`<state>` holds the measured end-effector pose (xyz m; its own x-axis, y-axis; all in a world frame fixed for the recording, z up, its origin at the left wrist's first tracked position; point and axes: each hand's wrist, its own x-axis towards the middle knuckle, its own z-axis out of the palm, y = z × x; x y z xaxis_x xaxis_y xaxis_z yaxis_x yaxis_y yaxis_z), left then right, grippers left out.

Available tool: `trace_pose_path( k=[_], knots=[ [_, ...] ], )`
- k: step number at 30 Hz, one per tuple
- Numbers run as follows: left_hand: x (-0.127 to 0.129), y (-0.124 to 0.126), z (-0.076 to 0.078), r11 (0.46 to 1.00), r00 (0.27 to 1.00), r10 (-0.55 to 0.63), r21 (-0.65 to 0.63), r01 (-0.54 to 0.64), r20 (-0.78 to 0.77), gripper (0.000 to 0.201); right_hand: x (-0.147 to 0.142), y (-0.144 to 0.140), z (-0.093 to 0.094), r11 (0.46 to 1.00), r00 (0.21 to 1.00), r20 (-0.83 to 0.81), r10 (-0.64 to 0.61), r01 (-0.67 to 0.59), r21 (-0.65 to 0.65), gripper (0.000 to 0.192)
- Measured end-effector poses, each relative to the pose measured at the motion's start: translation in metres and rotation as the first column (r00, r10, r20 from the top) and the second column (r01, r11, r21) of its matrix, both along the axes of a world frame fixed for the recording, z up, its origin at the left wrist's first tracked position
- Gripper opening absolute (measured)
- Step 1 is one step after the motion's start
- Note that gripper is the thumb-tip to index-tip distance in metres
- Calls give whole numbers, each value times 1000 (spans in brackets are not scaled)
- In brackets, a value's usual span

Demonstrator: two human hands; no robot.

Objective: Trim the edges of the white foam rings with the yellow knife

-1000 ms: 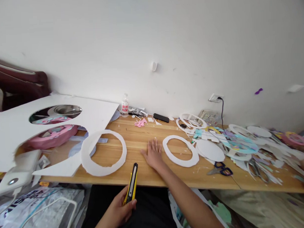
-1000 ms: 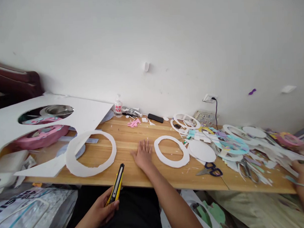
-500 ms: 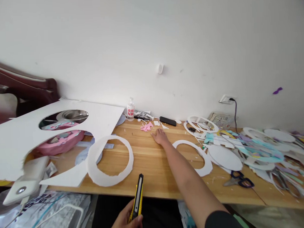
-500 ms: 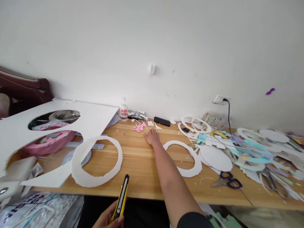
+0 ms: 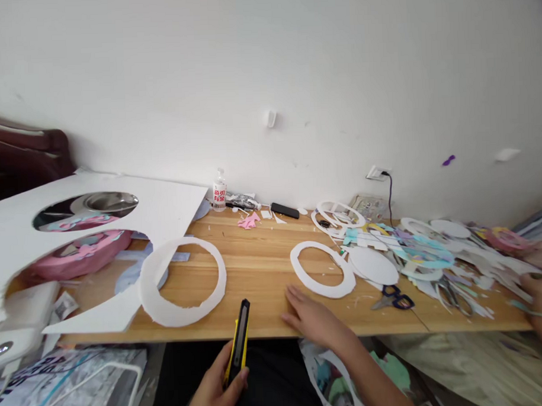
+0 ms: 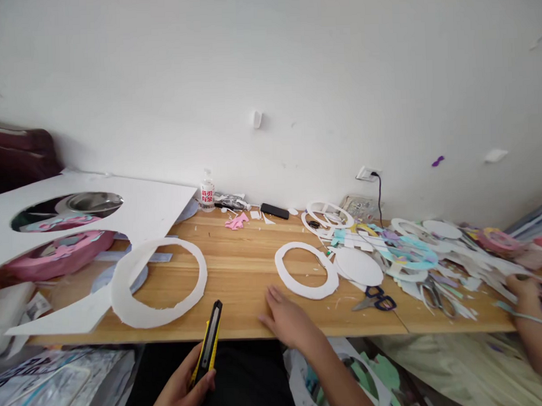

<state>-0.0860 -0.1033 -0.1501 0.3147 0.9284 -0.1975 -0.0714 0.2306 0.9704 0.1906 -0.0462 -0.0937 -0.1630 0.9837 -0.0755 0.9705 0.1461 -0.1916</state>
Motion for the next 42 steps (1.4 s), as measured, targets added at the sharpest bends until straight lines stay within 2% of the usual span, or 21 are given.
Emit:
trace_pose_path(
  k=[1,4,7,10,12,13,15,17,20,23,26,28,30,32,34,37,40,42],
  knots=[
    [0,0,2,1000,1000,0,23,1,-31,51,6,-23,7,999,998,29,-50,51,-11,40],
    [-1,2,5,995,988,5,103,11,-152,49,22,-73,21,979,970,141,-200,202,-1,54],
    [5,15,8,969,976,62,248,-9,-208,52,31,-84,11,981,982,106,-157,144,127,48],
    [21,42,15,920,927,145,392,2,-345,49,37,-61,-21,954,997,42,-64,49,297,49],
    [37,65,21,888,837,199,455,66,-510,42,44,-37,-43,912,985,36,-166,140,385,51],
    [45,76,24,877,814,212,473,86,-540,40,48,-24,-52,891,975,28,-221,190,413,50],
    [59,95,30,849,789,240,516,111,-565,40,55,1,-64,862,960,4,-281,250,441,45],
    [66,108,35,812,785,275,571,119,-555,46,61,19,-68,860,964,-22,-264,246,447,40],
    [54,110,41,759,765,340,640,121,-547,54,66,29,-66,858,975,-74,-208,218,465,39],
    [21,94,45,742,701,432,666,83,-568,47,59,17,-58,848,981,-137,-141,191,495,45],
    [-12,78,46,676,576,576,734,63,-580,38,39,-5,-44,825,976,-215,32,96,556,45],
    [-21,77,45,634,532,612,765,110,-585,37,19,-15,-33,791,955,-250,160,28,611,45],
    [-16,86,42,627,557,548,747,220,-624,36,-4,-15,-25,761,932,-273,240,-6,649,46],
    [1,103,37,616,592,434,703,355,-679,31,-26,-3,-19,747,915,-296,273,-8,665,47],
    [20,124,32,588,610,335,665,460,-718,31,-45,18,-17,753,908,-299,294,-27,657,47],
    [34,151,26,544,612,221,617,568,-759,33,-62,54,-22,780,895,-249,370,-154,606,48],
    [20,162,24,514,602,126,571,640,-789,37,-61,80,-32,813,900,-214,379,-213,542,49],
    [0,161,25,521,586,115,551,652,-802,40,-51,89,-37,833,910,-194,366,-228,504,45]
  ],
)
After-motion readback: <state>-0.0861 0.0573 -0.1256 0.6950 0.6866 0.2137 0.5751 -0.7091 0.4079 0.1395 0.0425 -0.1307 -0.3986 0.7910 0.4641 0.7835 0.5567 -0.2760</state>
